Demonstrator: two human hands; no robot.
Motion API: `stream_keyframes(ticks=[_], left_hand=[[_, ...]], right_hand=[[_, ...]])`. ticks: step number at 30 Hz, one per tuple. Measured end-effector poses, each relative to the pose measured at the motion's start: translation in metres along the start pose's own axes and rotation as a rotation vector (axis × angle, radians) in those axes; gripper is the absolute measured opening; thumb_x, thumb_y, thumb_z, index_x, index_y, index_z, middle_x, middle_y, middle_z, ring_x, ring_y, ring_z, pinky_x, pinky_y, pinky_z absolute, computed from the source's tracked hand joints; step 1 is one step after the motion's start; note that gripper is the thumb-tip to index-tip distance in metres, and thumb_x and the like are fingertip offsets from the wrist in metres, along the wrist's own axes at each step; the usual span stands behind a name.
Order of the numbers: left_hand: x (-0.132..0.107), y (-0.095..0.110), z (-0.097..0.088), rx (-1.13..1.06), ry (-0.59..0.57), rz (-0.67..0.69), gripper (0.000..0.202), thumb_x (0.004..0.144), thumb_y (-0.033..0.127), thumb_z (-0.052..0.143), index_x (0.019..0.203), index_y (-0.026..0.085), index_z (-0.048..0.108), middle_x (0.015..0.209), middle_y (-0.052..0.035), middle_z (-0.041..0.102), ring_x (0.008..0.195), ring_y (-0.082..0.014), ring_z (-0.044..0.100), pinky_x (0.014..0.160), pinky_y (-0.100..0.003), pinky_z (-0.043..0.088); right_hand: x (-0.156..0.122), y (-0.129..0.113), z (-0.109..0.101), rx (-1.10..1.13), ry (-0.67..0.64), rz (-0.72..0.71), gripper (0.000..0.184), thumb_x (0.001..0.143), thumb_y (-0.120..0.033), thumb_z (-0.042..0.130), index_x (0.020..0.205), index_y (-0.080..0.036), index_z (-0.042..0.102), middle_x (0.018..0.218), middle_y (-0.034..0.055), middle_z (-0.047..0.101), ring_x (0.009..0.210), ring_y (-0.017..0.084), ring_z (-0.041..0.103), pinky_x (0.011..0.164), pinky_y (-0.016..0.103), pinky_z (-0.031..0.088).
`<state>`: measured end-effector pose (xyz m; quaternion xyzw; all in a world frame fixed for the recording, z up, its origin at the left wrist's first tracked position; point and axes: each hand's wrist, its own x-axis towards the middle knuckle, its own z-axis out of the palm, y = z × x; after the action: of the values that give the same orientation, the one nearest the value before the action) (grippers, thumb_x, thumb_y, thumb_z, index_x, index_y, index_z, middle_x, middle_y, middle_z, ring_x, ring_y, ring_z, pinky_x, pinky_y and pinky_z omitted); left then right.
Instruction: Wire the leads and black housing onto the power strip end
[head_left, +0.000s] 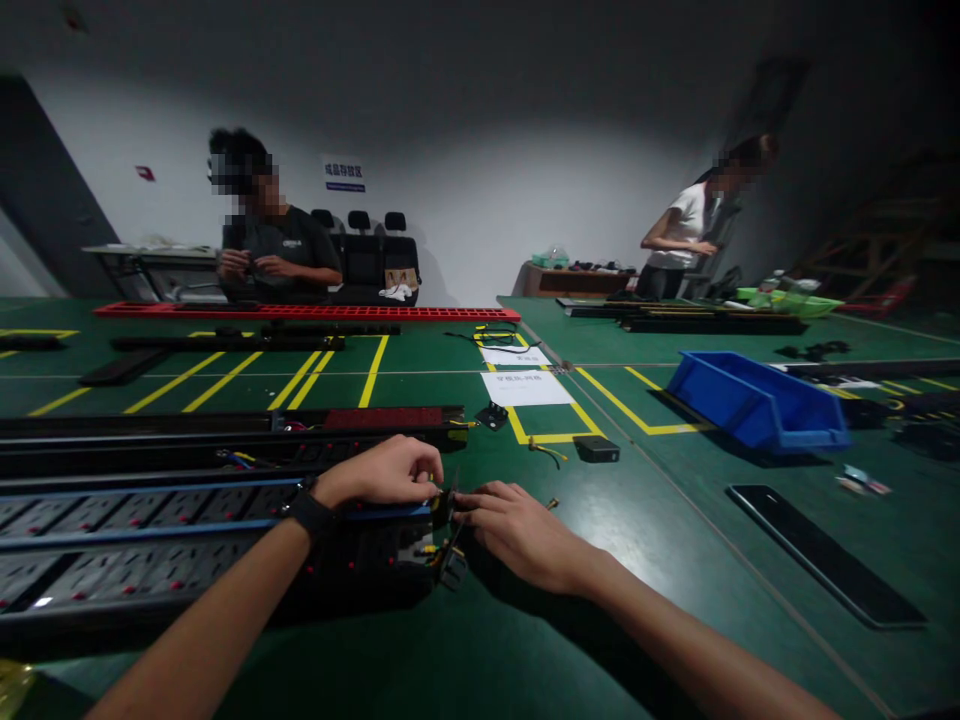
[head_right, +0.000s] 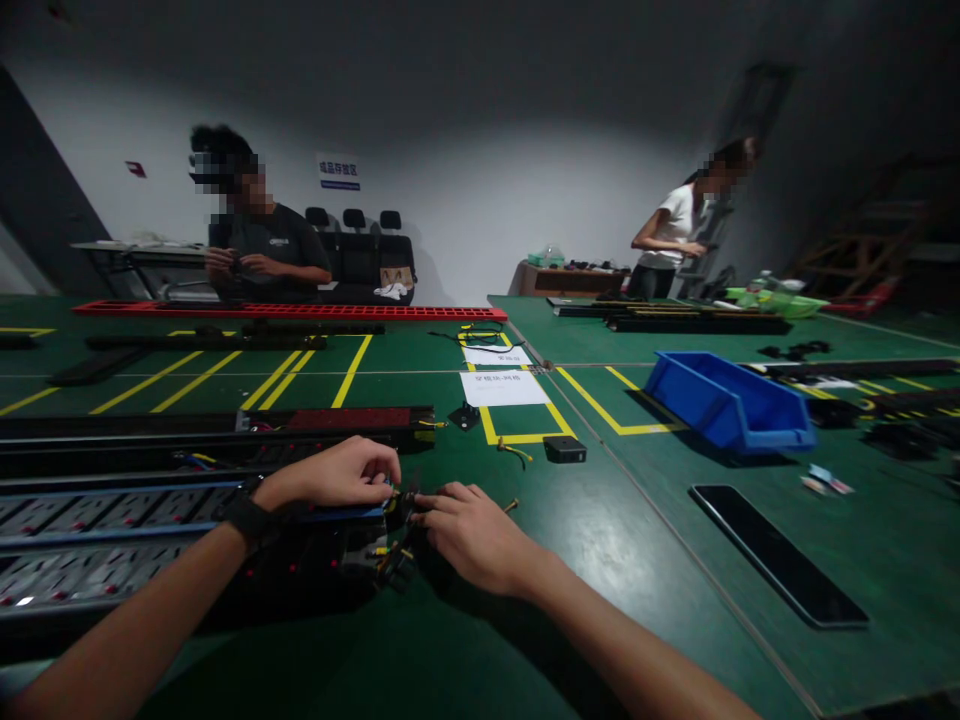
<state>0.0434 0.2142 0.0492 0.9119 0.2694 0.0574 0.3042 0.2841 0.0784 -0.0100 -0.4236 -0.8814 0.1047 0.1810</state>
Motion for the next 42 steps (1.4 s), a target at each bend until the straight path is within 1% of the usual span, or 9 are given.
stream_keyframes(ticks=[6,17,23,25,28,30,32,37,42], left_hand=[[-0.001,0.002,-0.002,0.072,-0.006,0.047,0.014,0.080,0.027,0.069,0.082,0.018,0.079,0.074,0.0001,0.068,0.064,-0.0130,0.056,0.061,-0.025,0.036],[0.002,0.001,0.001,0.079,0.003,0.017,0.015,0.079,0.028,0.067,0.078,0.018,0.079,0.068,0.0010,0.066,0.061,-0.0131,0.054,0.058,-0.025,0.033],[0.001,0.004,0.001,0.074,0.015,0.013,0.014,0.077,0.026,0.065,0.075,0.017,0.077,0.068,0.0005,0.066,0.060,-0.0129,0.052,0.059,-0.026,0.032],[0.001,0.005,0.000,0.076,0.014,0.013,0.016,0.078,0.026,0.063,0.074,0.017,0.076,0.068,0.0003,0.065,0.060,-0.0128,0.051,0.059,-0.026,0.032],[0.000,0.005,0.000,0.068,0.015,-0.001,0.018,0.079,0.028,0.063,0.076,0.017,0.076,0.068,0.0004,0.064,0.061,-0.0131,0.051,0.060,-0.026,0.032],[0.000,0.004,-0.001,0.057,0.012,-0.019,0.019,0.080,0.030,0.063,0.078,0.017,0.077,0.068,0.0004,0.064,0.062,-0.0132,0.051,0.059,-0.026,0.032],[0.000,0.004,-0.001,0.047,0.009,-0.029,0.019,0.080,0.031,0.064,0.078,0.017,0.076,0.068,0.0003,0.064,0.062,-0.0132,0.050,0.059,-0.026,0.032],[0.001,0.001,-0.003,-0.004,0.013,-0.027,0.019,0.078,0.033,0.064,0.077,0.016,0.075,0.068,0.0002,0.063,0.062,-0.0132,0.050,0.058,-0.026,0.032],[0.001,-0.001,-0.007,-0.163,-0.003,-0.065,0.021,0.078,0.036,0.065,0.078,0.016,0.072,0.071,-0.0005,0.064,0.064,-0.0141,0.052,0.060,-0.026,0.037]], right_hand=[[-0.001,0.002,0.002,-0.008,0.032,-0.015,0.038,0.105,-0.012,0.056,0.139,-0.021,0.071,0.151,0.0119,0.067,0.135,0.030,0.060,0.111,0.052,0.051],[0.005,0.003,0.009,0.034,0.015,-0.041,0.041,0.109,-0.018,0.055,0.147,-0.021,0.067,0.157,0.0132,0.062,0.147,0.031,0.055,0.120,0.055,0.046],[0.004,0.004,0.011,0.092,0.025,-0.037,0.042,0.106,-0.012,0.051,0.145,-0.021,0.065,0.157,0.0118,0.062,0.149,0.028,0.052,0.122,0.052,0.043],[0.004,0.004,0.010,0.140,0.057,-0.026,0.040,0.102,-0.010,0.054,0.139,-0.020,0.064,0.152,0.0122,0.065,0.143,0.027,0.056,0.119,0.049,0.045],[0.003,0.005,0.007,0.180,0.149,0.037,0.026,0.092,-0.012,0.061,0.116,-0.020,0.065,0.122,0.0109,0.072,0.113,0.025,0.065,0.099,0.042,0.053],[0.001,0.004,0.004,0.184,0.194,0.066,0.015,0.088,-0.014,0.064,0.101,-0.021,0.062,0.102,0.0068,0.068,0.096,0.023,0.062,0.087,0.038,0.052],[-0.001,0.002,0.002,0.212,0.190,0.061,0.014,0.085,-0.016,0.066,0.097,-0.022,0.061,0.096,0.0046,0.064,0.092,0.022,0.060,0.083,0.036,0.051],[-0.004,-0.008,0.000,0.312,0.141,0.017,0.058,0.086,-0.013,0.067,0.141,-0.025,0.056,0.129,0.0105,0.062,0.111,0.024,0.063,0.096,0.039,0.055],[-0.001,-0.011,0.006,0.264,0.124,-0.054,0.054,0.094,-0.005,0.059,0.143,-0.027,0.059,0.146,0.0117,0.058,0.133,0.024,0.059,0.111,0.040,0.053]])
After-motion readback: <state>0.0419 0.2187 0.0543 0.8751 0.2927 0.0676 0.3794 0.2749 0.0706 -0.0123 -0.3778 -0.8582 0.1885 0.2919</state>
